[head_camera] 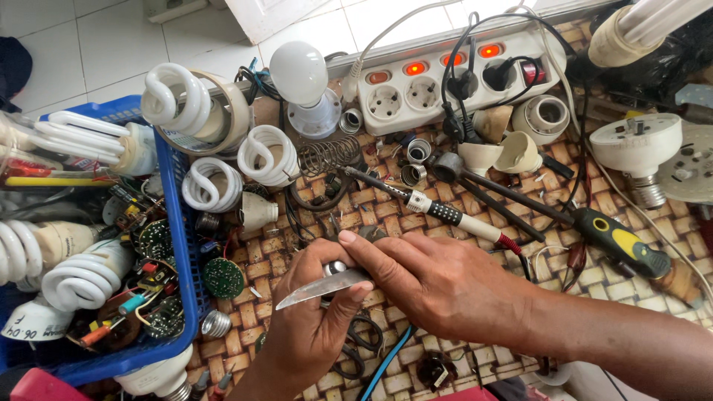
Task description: The person disassembles a compact fluorescent light bulb using a knife and pliers. They remove the metal base and internal components, then scrape the base with the knife. The person handles multiple light bulbs and tools on a cluttered workbench.
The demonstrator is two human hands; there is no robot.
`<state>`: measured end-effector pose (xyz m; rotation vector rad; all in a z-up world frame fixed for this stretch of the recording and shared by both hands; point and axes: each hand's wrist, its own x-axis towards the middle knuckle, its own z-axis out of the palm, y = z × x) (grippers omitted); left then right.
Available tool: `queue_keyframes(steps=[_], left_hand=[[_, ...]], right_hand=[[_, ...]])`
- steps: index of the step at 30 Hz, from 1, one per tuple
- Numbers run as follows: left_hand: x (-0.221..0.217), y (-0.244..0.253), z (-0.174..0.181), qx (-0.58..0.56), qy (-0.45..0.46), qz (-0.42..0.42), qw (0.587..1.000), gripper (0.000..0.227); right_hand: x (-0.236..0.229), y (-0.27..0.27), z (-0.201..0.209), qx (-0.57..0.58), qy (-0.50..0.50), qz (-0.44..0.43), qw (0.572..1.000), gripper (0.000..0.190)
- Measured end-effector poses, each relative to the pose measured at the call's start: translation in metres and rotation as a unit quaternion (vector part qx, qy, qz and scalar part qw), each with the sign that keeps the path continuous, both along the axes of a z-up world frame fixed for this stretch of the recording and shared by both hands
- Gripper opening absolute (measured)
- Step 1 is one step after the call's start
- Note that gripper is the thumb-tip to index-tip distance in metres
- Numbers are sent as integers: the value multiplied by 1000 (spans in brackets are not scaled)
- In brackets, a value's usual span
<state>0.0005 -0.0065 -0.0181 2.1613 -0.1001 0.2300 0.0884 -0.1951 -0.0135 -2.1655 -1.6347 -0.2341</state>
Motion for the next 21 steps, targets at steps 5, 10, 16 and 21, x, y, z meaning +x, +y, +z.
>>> queue_keyframes(steps=[5, 10, 16, 21], left_hand=[[-1, -2, -3, 0, -4, 7, 1000, 35], [-1, -5, -6, 34, -44, 18, 998, 34], [-4, -6, -6, -124, 49, 19, 991, 32], [2, 6, 5, -147, 107, 34, 983, 35]], right_hand=[[2, -2, 0, -41, 10, 12, 999, 62], [2, 0, -3, -45, 8, 10, 999, 62], [7, 2, -10, 67, 82, 17, 994, 55], [12, 0, 9, 78, 219, -25, 972, 54]])
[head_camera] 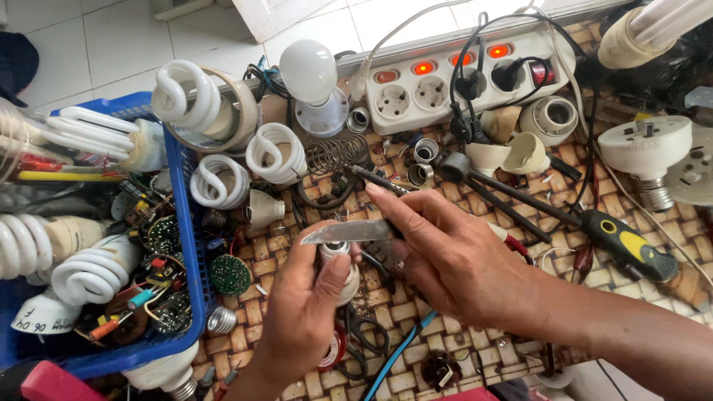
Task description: The person disassembles a compact fluorescent light bulb using a knife and pliers. They remove the metal base and internal components, then scrape the base with the knife. The person handles multiple light bulbs and tools on a cluttered workbench.
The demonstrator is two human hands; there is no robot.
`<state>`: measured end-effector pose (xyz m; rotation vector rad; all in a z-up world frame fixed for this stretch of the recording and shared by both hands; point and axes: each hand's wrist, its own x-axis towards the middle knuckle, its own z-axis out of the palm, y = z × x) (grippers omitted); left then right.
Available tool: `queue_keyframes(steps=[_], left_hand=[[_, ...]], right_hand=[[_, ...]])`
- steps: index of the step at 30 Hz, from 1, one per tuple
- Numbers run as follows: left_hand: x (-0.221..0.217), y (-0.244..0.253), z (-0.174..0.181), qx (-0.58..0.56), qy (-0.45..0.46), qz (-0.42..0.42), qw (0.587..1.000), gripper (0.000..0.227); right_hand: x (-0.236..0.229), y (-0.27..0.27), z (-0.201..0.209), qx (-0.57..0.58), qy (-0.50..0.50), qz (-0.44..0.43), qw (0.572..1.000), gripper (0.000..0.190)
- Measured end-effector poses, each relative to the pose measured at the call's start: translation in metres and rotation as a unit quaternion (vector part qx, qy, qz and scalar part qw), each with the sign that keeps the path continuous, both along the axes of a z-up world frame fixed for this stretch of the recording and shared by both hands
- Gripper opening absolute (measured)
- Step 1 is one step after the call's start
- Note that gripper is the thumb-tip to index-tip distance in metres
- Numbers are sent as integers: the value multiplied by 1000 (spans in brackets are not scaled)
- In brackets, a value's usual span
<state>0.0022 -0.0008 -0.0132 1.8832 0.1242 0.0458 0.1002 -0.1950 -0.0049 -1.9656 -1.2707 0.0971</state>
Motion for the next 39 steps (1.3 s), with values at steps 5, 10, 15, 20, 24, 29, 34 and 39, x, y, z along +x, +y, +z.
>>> queue_keyframes(steps=[5, 10, 15, 20, 24, 29, 34, 39], left_hand=[[8, 9, -17, -426, -5, 116, 897, 32], [12, 16, -9, -494, 55, 173, 850, 27], [16, 17, -9, -559, 140, 240, 781, 30], [16, 10, -8, -516, 118, 228, 817, 19], [16, 10, -11, -529, 133, 218, 809, 21], [19, 8, -8, -539, 166, 251, 787, 39], [20, 7, -12, -526, 176, 257, 791, 41], [26, 5, -9, -526, 195, 289, 776, 41]], right_hand=[[4, -5, -1, 35, -66, -41, 996, 47], [5, -7, 15, 23, -130, -25, 991, 35], [-1, -7, 12, -5, -266, -20, 964, 21], [-9, -8, 9, -98, -357, -28, 929, 34], [-16, -2, 13, -91, -385, -40, 918, 31], [-20, 0, 17, -100, -436, -69, 891, 35], [-20, -2, 20, -80, -428, -70, 898, 30], [-22, 0, 16, -109, -425, -83, 895, 30]])
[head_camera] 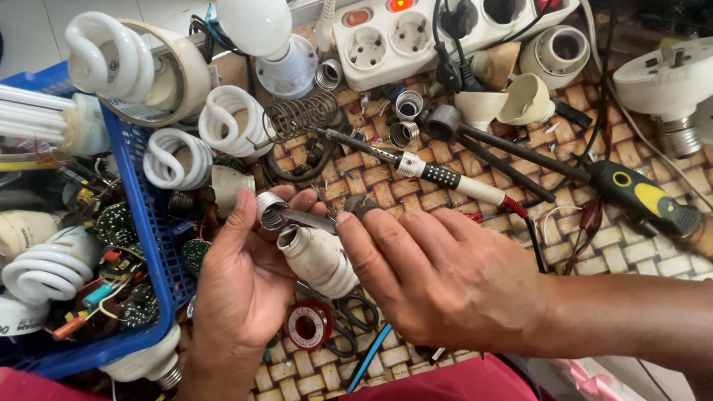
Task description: The person disassembles a compact fluorescent light bulb using a knife and pliers. They remove the metal base and internal components, then scrape the base with the knife. The person handles multiple light bulbs and tools on a cluttered workbench.
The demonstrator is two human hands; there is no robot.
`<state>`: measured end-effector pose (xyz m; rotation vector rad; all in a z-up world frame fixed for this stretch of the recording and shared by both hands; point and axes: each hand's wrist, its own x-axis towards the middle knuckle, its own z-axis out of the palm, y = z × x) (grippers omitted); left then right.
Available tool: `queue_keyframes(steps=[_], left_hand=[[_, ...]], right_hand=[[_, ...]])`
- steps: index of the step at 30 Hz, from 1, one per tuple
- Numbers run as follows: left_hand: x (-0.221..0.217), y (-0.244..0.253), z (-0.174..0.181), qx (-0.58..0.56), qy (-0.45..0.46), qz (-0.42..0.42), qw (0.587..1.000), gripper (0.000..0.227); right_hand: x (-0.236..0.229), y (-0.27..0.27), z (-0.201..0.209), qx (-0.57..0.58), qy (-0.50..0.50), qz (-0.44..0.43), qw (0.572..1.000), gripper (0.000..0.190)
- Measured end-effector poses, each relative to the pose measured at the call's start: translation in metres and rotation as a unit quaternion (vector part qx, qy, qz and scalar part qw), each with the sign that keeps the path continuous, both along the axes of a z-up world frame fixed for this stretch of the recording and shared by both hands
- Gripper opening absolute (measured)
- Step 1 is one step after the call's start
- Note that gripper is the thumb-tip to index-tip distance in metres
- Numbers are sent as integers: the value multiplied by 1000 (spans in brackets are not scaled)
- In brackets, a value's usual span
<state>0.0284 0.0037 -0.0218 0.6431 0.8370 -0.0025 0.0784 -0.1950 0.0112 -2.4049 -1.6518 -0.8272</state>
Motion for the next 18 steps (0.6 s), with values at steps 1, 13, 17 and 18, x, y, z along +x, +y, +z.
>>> queue_keyframes(steps=[1, 13, 17, 18], left_hand=[[1, -1, 2, 4, 22, 2, 1000, 42], [2, -2, 1, -14, 54, -6, 998, 43], [4, -2, 0, -12, 55, -1, 998, 41], [3, -2, 0, -11, 55, -1, 998, 41]], right_hand=[[0, 1, 0, -17, -10, -12, 1000, 29], [-1, 1, 9, -51, -18, -34, 998, 24], [-2, 3, 9, -60, -16, -47, 997, 25], [-2, 3, 9, -59, -16, -47, 997, 25]])
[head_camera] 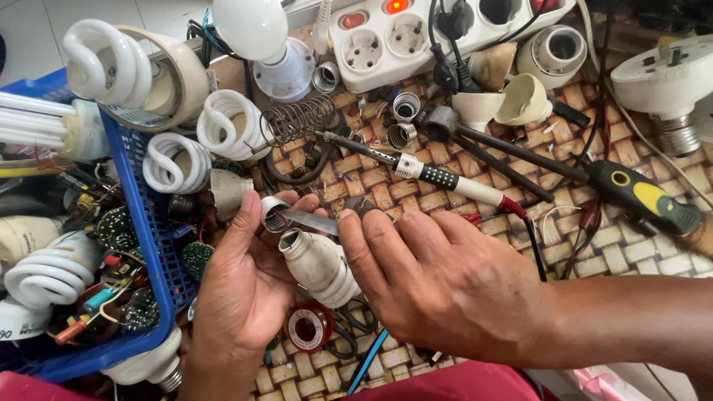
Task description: The person disassembles a compact fluorescent light bulb using a knife and pliers. They remove the metal base and internal components, then scrape the base with the knife. The person handles multiple light bulbs and tools on a cluttered workbench.
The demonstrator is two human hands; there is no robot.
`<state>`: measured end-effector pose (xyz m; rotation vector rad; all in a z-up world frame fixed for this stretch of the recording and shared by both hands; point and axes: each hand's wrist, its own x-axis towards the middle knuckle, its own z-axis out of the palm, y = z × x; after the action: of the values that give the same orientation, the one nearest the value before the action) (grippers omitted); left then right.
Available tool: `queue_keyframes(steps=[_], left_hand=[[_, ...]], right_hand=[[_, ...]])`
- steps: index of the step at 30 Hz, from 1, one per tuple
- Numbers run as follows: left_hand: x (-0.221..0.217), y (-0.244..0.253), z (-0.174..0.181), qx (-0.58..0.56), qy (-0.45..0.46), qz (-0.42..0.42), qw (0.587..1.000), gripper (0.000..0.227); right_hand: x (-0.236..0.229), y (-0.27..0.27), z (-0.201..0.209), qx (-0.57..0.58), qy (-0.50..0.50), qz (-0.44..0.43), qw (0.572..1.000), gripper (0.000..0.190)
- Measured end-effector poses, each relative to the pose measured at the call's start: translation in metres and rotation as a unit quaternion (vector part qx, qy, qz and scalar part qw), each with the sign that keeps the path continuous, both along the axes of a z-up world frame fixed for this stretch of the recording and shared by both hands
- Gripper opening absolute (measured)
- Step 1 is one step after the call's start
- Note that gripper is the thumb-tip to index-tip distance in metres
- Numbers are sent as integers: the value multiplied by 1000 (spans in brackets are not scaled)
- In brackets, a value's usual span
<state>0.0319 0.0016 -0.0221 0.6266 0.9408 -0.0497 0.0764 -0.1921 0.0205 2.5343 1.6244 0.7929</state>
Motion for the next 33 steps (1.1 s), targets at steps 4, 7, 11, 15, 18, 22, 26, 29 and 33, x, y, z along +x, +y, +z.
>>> queue_keyframes(steps=[4, 7, 11, 15, 18, 22, 26, 29, 33], left_hand=[[-1, 2, -3, -3, 1, -8, 1000, 40], [0, 1, -2, 5, 2, -6, 1000, 41], [-1, 2, -4, -4, -9, -5, 1000, 40], [-1, 3, -5, -9, -5, -8, 1000, 39], [-1, 2, -4, -7, 4, -5, 1000, 38], [0, 0, -4, 4, 9, -8, 1000, 38], [-1, -3, -1, 40, -1, -15, 999, 39], [-2, -3, -2, 71, -12, -30, 997, 43], [-7, -2, -15, 59, -48, -26, 997, 41]], right_hand=[[1, -1, 2, -8, -5, 1, 1000, 25], [2, -2, 4, -9, -4, 6, 1000, 24], [2, -1, 1, -12, 4, 8, 1000, 21], [2, -2, 1, -7, -1, 13, 1000, 23], [1, -2, 0, -6, 5, 16, 1000, 22], [0, -3, 1, -8, 6, 10, 1000, 23], [-1, -3, 5, -4, 10, 12, 1000, 23], [-2, -3, 5, -7, 12, 4, 1000, 22], [-4, -2, 5, -9, 8, -1, 1000, 23]])
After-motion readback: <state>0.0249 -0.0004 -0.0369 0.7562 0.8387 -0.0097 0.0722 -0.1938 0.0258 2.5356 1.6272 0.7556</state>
